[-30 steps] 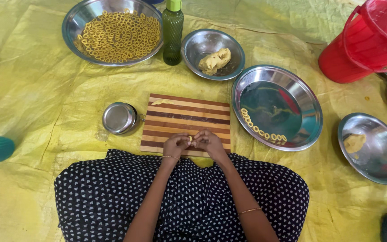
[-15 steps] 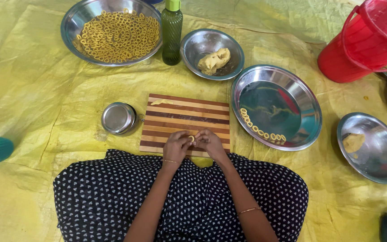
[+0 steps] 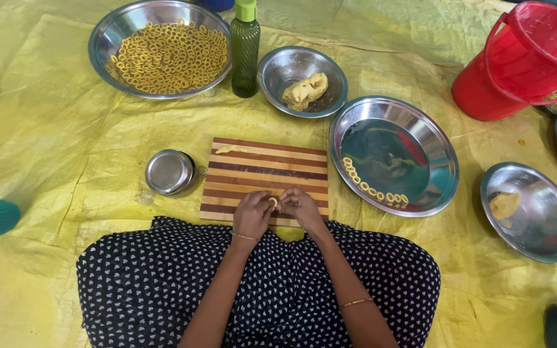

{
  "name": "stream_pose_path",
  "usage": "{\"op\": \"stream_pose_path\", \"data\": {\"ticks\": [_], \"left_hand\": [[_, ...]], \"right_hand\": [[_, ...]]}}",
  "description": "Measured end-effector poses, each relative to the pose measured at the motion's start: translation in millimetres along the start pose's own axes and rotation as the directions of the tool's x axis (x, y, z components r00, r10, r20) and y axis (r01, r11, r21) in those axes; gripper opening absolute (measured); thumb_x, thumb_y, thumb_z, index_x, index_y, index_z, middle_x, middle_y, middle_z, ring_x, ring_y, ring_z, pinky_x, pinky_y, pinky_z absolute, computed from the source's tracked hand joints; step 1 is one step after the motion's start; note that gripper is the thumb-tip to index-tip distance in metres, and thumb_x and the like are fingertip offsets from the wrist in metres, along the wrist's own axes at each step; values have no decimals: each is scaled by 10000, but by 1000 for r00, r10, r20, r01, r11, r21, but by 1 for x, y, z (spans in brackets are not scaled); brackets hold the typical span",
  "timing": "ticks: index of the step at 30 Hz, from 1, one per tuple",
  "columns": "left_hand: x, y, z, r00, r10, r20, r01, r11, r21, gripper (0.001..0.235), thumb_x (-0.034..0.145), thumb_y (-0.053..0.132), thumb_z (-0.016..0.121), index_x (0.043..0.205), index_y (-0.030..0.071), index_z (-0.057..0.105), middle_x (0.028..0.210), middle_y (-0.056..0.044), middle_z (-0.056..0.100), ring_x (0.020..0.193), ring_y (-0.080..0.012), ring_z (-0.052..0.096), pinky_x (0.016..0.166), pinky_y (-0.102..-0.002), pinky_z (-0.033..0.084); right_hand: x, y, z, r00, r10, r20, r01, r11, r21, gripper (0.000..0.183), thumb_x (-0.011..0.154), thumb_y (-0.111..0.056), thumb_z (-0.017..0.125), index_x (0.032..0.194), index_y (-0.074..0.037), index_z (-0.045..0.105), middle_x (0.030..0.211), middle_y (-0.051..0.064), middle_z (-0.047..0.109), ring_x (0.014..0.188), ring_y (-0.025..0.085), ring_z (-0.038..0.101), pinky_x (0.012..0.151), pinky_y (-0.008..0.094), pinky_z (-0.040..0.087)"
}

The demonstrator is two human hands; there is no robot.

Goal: The person rolls small pieces of dough into thin ropes on a wooden board, then joins the ends to form rings and places them into a metal bowl. The process is repeated continuously with dough taken from a nearby bowl.

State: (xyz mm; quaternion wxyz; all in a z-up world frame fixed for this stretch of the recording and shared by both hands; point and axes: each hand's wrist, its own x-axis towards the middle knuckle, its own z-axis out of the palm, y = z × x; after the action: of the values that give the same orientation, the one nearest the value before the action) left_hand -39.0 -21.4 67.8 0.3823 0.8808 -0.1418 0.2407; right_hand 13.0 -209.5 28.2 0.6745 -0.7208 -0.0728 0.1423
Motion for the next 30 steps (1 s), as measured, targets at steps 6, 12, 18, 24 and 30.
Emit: {"op": "stream_pose_path", "data": {"ticks": [6,12,18,24,30], "left_hand": [[-1,2,0,996,73,50,-76,994,76,139,841,70,709,954,-11,712,1163,-141,690,1091,-325,636,944,-442,522],[0,5,-1,995,70,69,-75,994,84,157,815,63,706,948,-18,682,1164,-150,683,1073,-332,628,916,-458,513],[-7,-11,13,997,-50,63,46,997,64,157,816,75,709,947,-12,698,1194,-147,687,1091,-329,625,949,-458,510],[-7,-44,35,792,-528,308,608,630,-484,158,855,145,725,935,21,779,1244,-46,714,1118,-218,657,1016,-388,487],[-8,-54,34,588,-581,563,777,211,-593,248,919,239,692,1105,97,775,1083,-77,755,1025,-198,640,957,-323,482]], "right_hand": [[3,9,0,1000,-22,-8,22,1000,14,291,841,87,740,1064,2,572,998,80,673,945,159,677,871,271,575],[1,1,2,1000,3,-4,-3,1000,14,291,844,77,751,1075,12,586,979,105,695,944,180,690,874,282,567],[-5,-12,3,994,-9,-107,-6,990,-144,210,886,29,708,1096,28,696,1013,86,719,952,154,678,882,255,551],[-12,-19,5,975,-215,-62,109,698,-708,177,874,-44,714,1003,-105,818,1120,88,754,1046,230,702,961,344,550],[-17,-35,11,985,-159,-64,94,812,-576,310,851,-24,660,1110,-134,790,1142,72,791,1059,234,741,973,364,568]]}}
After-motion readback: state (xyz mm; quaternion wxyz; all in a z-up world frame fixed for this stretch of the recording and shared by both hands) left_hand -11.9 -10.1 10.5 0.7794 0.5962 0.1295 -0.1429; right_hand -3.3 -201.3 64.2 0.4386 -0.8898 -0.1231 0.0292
